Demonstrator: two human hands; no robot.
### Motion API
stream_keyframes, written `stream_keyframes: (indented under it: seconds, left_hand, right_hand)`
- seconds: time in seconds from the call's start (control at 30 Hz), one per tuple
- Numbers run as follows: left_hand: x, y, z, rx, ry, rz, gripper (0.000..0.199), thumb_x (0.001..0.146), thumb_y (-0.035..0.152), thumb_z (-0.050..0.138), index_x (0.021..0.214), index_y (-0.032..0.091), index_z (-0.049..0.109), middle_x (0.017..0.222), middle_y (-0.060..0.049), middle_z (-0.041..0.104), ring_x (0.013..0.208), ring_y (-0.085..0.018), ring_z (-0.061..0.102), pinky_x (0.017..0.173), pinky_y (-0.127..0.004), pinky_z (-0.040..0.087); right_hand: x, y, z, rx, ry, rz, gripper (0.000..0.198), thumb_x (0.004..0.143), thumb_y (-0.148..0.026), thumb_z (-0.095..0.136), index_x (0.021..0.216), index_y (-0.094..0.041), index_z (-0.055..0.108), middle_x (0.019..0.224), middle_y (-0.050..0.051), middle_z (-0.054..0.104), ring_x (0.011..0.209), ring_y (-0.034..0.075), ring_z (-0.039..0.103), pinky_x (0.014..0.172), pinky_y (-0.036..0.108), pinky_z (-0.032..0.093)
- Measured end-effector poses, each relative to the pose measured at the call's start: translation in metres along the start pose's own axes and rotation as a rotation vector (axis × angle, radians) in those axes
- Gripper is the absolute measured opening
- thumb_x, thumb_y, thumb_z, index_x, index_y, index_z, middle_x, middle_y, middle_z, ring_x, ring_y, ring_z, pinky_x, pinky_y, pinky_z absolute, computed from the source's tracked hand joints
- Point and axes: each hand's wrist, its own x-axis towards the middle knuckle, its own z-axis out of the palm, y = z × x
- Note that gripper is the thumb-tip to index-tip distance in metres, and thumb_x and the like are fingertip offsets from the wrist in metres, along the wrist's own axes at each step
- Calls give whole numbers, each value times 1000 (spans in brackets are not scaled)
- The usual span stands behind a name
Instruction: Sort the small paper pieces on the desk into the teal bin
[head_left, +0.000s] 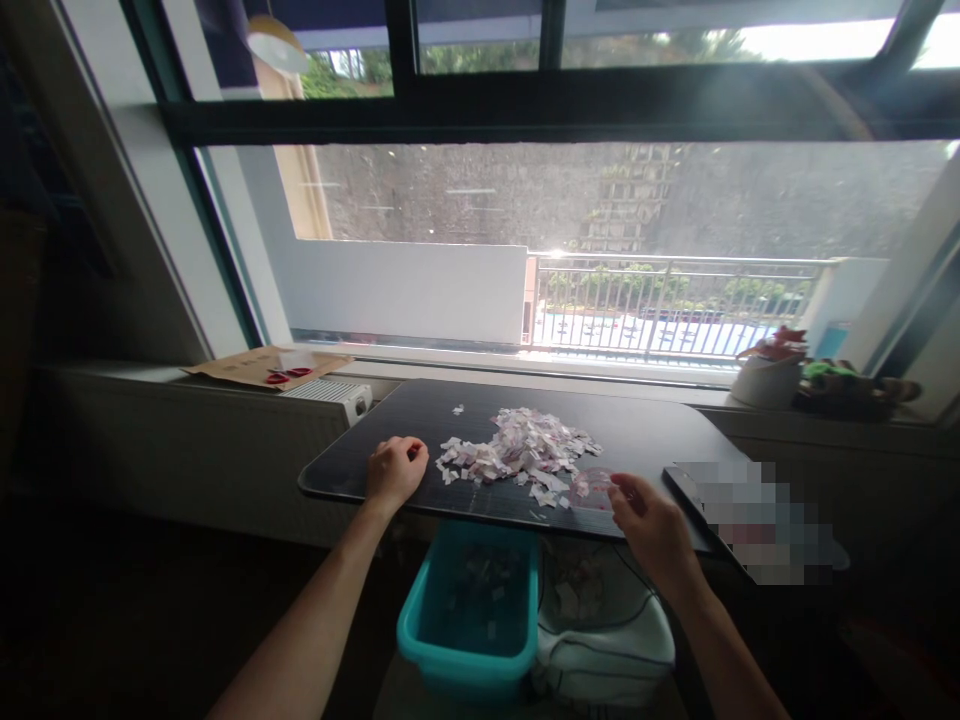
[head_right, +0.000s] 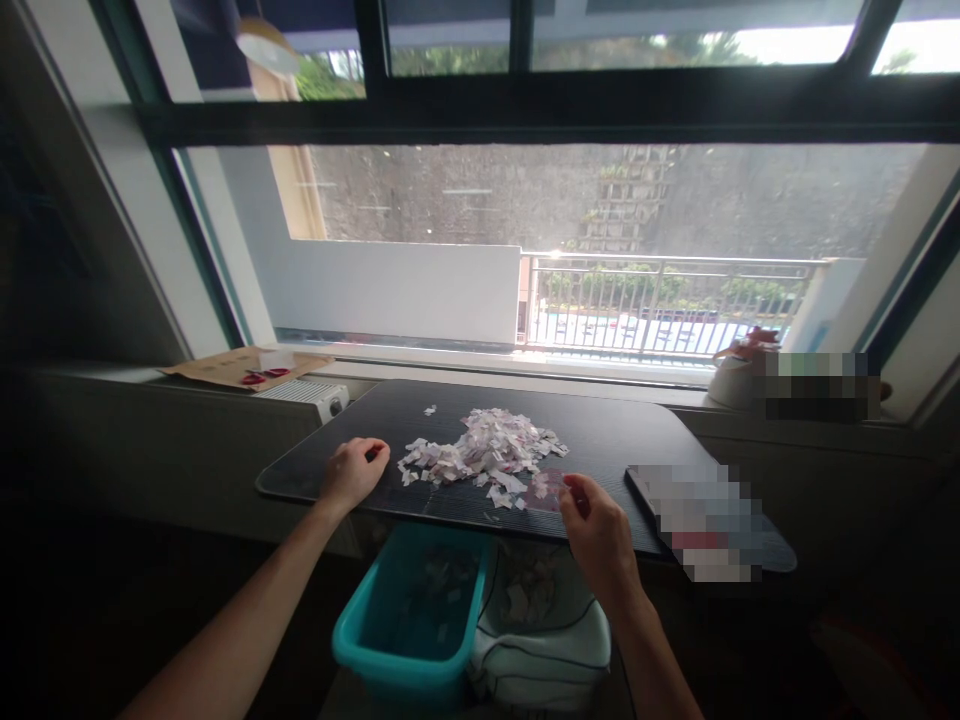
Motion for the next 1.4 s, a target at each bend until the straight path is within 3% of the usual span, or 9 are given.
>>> stream_keyframes:
  seconds: [0.13,0.33,0.5,0.7,0.87,1.03,1.4]
  left_hand:
    - [0,-1,1,1,5,-4,26,81,32,46,82,21,70,88,-8,67,85,-25,60,76,-33,45]
    - [-1,1,0,7,10,-10,24,81,30,47,82,21,70,87,-7,68,86,-24,60,77,-31,45]
    - [-1,1,-1,7,8,-4,24,81,30,47,82,20,70,88,-7,68,85,-24,60,76,-31,45]
    - [0,1,1,7,15,-5,23,80,29,48,81,21,70,87,-6,68,85,-24,60,78,-31,45]
    - [-1,1,0,2,16,-6,24,81,29,48,81,21,70,87,-6,68,84,-24,60,78,-31,45]
    - [-1,2,-1,-2,13,-2,24,81,29,48,81,21,70,87,-6,68,84,-24,60,77,-31,45]
    - [-2,1,-1,-10,10,-1,24,82,29,48,82,20,70,87,-7,68,85,-24,60,78,-32,45]
  right_hand:
    - [-4,-5,7,83,-75,-27,37,81,-44,51,101,-16,66,79,5,71,63,18,67,61,30,55]
    - [-13,-8,-4,-30,50,-14,36,81,-42,52,103,-17,65,77,4,69,63,18,67,62,29,53]
    - [-21,-8,5,24,-30,-56,33,80,-41,51,99,-18,65,74,3,67,62,17,65,62,28,53]
    - [-21,-10,3,-69,103,-65,32,81,-40,49,98,-18,65,78,6,69,68,20,66,66,30,53]
    - [-25,-11,12,11,-15,-124,30,82,-39,50,98,-19,65,79,5,69,69,19,66,67,28,54]
    - [-22,-15,17,12,7,-85,31,83,-39,49,101,-18,64,80,5,69,70,19,66,69,30,53]
    - [-15,-30,26,-28,-42,-196,29,84,-36,47,98,-18,64,84,6,70,71,18,65,68,27,51]
